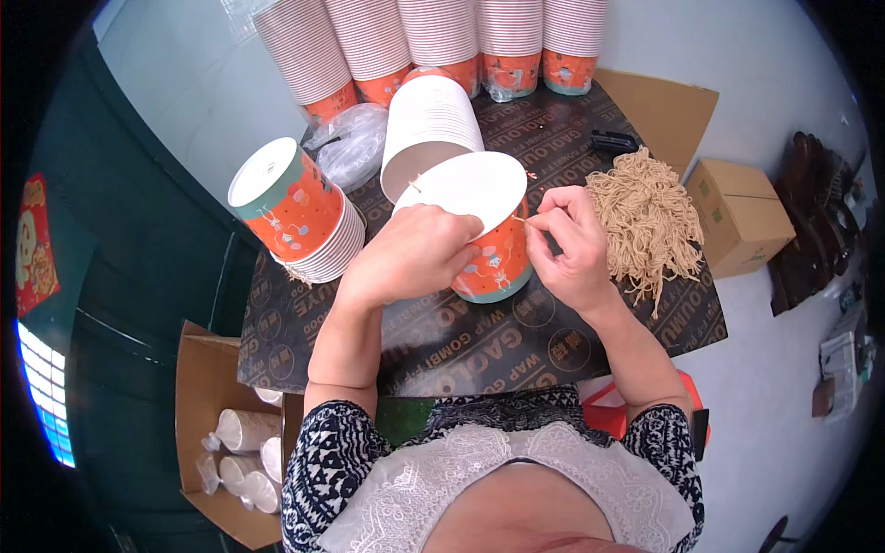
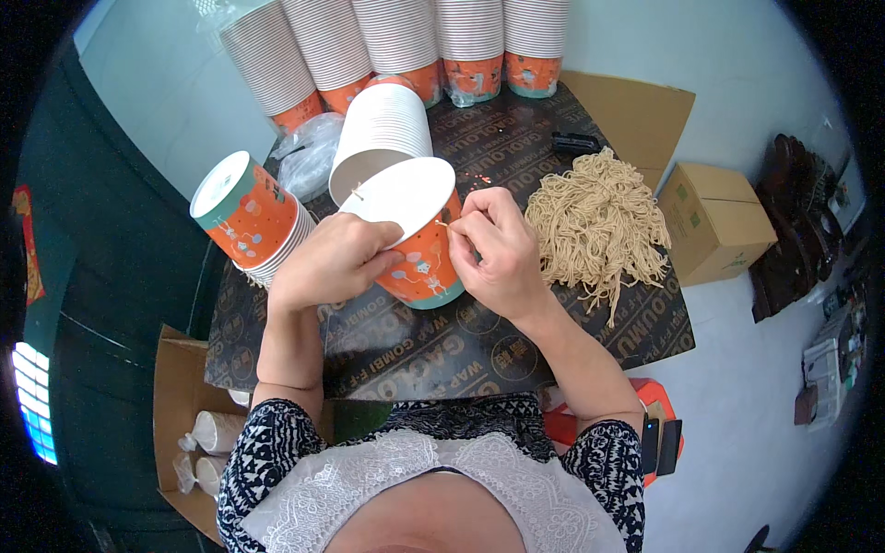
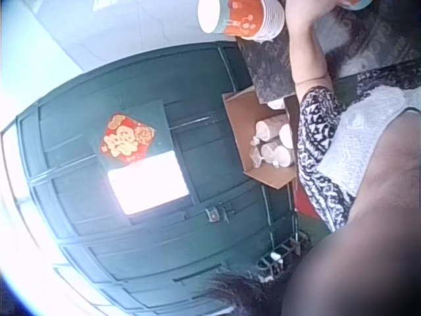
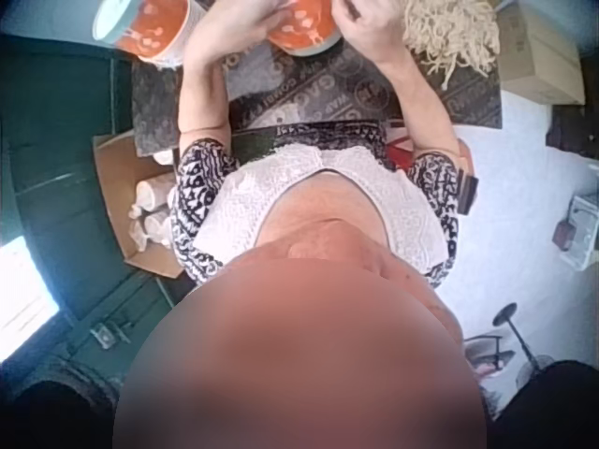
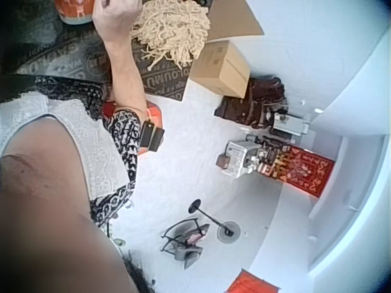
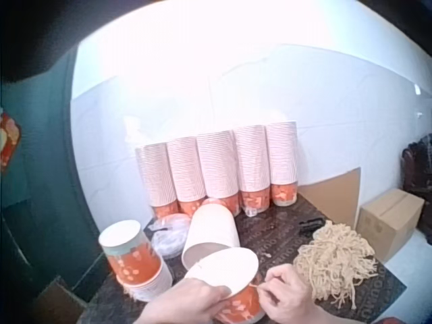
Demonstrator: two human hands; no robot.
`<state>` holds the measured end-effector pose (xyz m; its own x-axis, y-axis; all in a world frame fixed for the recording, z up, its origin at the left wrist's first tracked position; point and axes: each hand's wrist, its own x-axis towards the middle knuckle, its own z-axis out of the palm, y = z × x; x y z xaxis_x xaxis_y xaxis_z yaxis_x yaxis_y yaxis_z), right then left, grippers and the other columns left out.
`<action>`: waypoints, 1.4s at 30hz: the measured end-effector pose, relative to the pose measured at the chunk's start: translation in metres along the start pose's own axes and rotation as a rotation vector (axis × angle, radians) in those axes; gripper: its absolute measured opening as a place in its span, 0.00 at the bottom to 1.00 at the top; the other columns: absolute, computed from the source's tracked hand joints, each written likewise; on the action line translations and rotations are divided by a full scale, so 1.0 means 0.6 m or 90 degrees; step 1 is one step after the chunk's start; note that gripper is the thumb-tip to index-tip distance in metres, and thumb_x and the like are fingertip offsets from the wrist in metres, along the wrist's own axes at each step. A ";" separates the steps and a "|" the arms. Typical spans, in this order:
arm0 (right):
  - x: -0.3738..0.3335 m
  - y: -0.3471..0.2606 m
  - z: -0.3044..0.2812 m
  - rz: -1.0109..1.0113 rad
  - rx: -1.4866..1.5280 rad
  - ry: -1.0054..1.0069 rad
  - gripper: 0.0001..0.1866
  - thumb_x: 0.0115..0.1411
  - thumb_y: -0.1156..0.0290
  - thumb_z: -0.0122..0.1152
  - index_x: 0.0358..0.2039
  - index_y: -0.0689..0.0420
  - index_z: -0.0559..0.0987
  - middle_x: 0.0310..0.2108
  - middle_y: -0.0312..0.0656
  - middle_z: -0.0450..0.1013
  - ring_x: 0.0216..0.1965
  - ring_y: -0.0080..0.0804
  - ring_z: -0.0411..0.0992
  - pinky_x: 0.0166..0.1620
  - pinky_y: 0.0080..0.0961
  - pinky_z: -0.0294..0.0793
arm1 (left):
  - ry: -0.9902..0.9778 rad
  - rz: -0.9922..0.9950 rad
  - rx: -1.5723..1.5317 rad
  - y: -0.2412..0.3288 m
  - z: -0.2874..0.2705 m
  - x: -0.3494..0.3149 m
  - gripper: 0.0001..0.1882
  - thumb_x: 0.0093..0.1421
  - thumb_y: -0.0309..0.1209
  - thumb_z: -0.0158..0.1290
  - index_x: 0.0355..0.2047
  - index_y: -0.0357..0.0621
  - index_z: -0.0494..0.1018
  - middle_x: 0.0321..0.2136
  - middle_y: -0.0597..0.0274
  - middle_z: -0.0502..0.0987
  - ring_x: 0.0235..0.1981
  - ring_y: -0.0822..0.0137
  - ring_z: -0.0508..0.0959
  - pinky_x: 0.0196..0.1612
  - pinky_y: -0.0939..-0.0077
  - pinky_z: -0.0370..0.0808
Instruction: Manually tying rubber bands around the rims of paper bowls for packaging.
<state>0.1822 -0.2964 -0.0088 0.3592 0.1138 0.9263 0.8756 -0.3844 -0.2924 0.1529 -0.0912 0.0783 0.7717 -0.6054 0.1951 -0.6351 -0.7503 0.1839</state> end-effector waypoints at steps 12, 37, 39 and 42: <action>-0.020 0.007 0.019 0.034 -0.007 -0.126 0.04 0.52 0.80 0.65 0.28 0.60 0.78 0.30 0.41 0.72 0.29 0.38 0.76 0.30 0.31 0.76 | -0.045 0.057 0.016 0.007 0.016 0.003 0.11 0.59 0.32 0.55 0.24 0.37 0.75 0.19 0.44 0.76 0.24 0.44 0.78 0.28 0.54 0.73; -0.039 0.020 0.042 0.162 0.112 -0.159 0.05 0.53 0.81 0.64 0.32 0.61 0.78 0.33 0.44 0.74 0.29 0.42 0.76 0.32 0.32 0.75 | -0.128 -0.224 -0.254 -0.048 0.046 0.048 0.07 0.58 0.27 0.56 0.31 0.33 0.77 0.23 0.58 0.78 0.22 0.68 0.78 0.26 0.73 0.75; -0.044 0.024 0.045 0.144 0.131 -0.145 0.06 0.54 0.83 0.62 0.33 0.62 0.79 0.33 0.40 0.72 0.22 0.25 0.68 0.26 0.23 0.67 | -0.132 -0.235 -0.288 -0.049 0.046 0.047 0.06 0.59 0.26 0.56 0.30 0.33 0.77 0.22 0.60 0.77 0.20 0.72 0.76 0.23 0.76 0.73; -0.043 0.022 0.045 0.149 0.133 -0.150 0.06 0.54 0.83 0.62 0.33 0.62 0.78 0.33 0.40 0.72 0.22 0.25 0.68 0.26 0.23 0.67 | -0.117 -0.248 -0.332 -0.052 0.046 0.041 0.08 0.59 0.27 0.54 0.29 0.33 0.76 0.20 0.60 0.76 0.18 0.73 0.76 0.20 0.76 0.72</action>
<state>0.1933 -0.2796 -0.0429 0.6002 0.2617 0.7558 0.7993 -0.2328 -0.5541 0.1926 -0.0901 0.0507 0.9120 -0.3864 -0.1379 -0.2075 -0.7243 0.6575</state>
